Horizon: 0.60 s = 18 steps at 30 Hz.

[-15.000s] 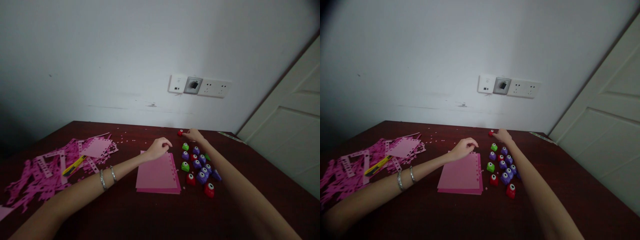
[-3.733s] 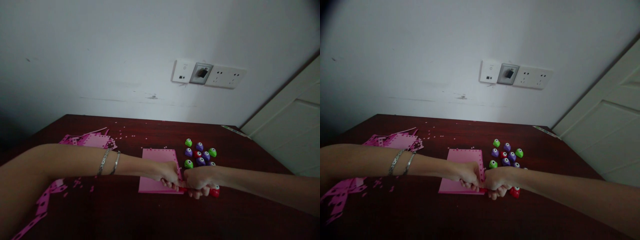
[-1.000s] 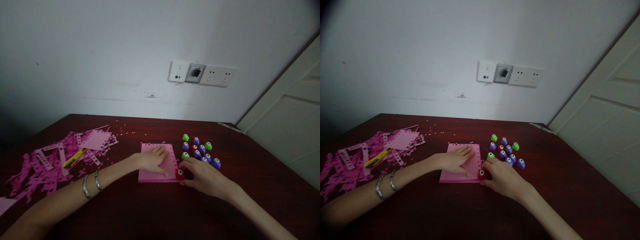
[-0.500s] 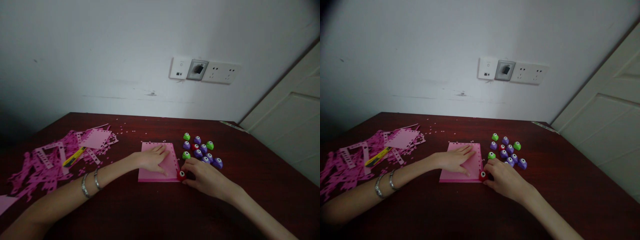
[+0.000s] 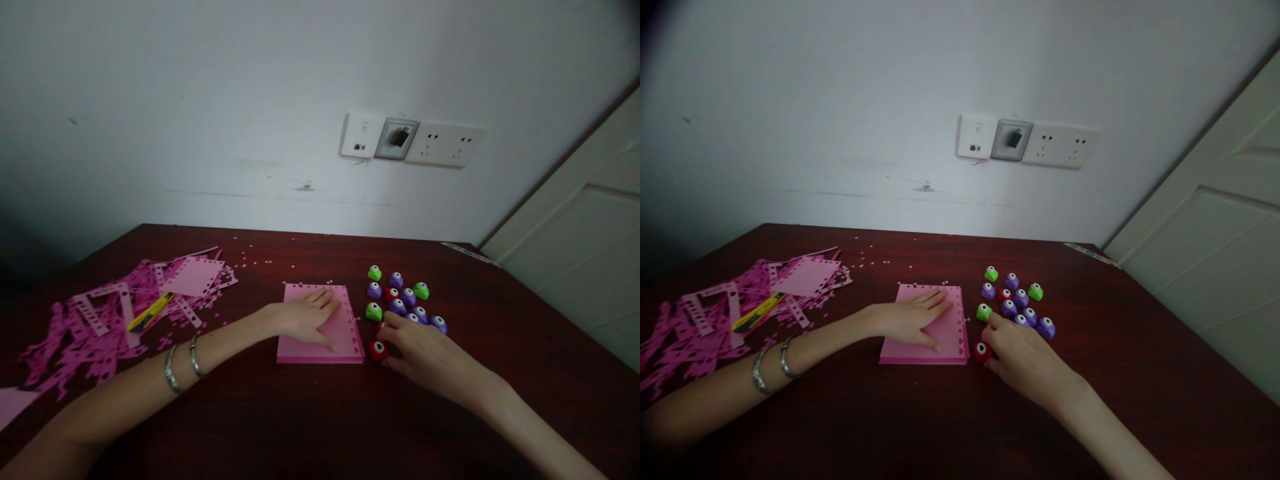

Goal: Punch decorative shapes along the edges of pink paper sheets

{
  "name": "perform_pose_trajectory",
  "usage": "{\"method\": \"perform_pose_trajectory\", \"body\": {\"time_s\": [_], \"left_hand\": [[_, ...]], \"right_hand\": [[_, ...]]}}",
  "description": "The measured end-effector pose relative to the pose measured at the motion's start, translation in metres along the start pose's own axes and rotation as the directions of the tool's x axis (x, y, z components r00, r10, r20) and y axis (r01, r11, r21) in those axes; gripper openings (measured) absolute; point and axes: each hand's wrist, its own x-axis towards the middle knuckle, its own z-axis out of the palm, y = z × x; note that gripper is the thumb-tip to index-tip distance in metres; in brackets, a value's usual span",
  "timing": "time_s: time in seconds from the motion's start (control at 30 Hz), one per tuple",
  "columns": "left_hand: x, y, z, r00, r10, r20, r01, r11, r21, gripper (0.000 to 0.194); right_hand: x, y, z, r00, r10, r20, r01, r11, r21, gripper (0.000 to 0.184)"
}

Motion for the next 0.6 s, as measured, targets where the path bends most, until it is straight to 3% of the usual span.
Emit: {"method": "perform_pose_trajectory", "body": {"time_s": [0.4,0.5,0.6], "left_hand": [[0.003,-0.005,0.006,0.999,0.030,-0.035,-0.030,1.000,-0.003,0.102],[-0.002,-0.003,-0.007,0.991,0.052,-0.121,-0.049,0.998,0.026,0.089],[-0.009,-0.013,-0.026,0.961,0.012,-0.275,0.008,0.997,0.074,0.063]], "right_hand": [[-0.004,0.004,-0.009,0.999,0.051,0.017,-0.051,0.999,-0.013,0.015],[-0.006,-0.002,-0.019,0.999,0.037,-0.017,-0.035,0.997,0.074,0.009],[-0.006,-0.018,-0.021,0.998,-0.015,-0.062,0.027,0.979,0.202,0.012]]}}
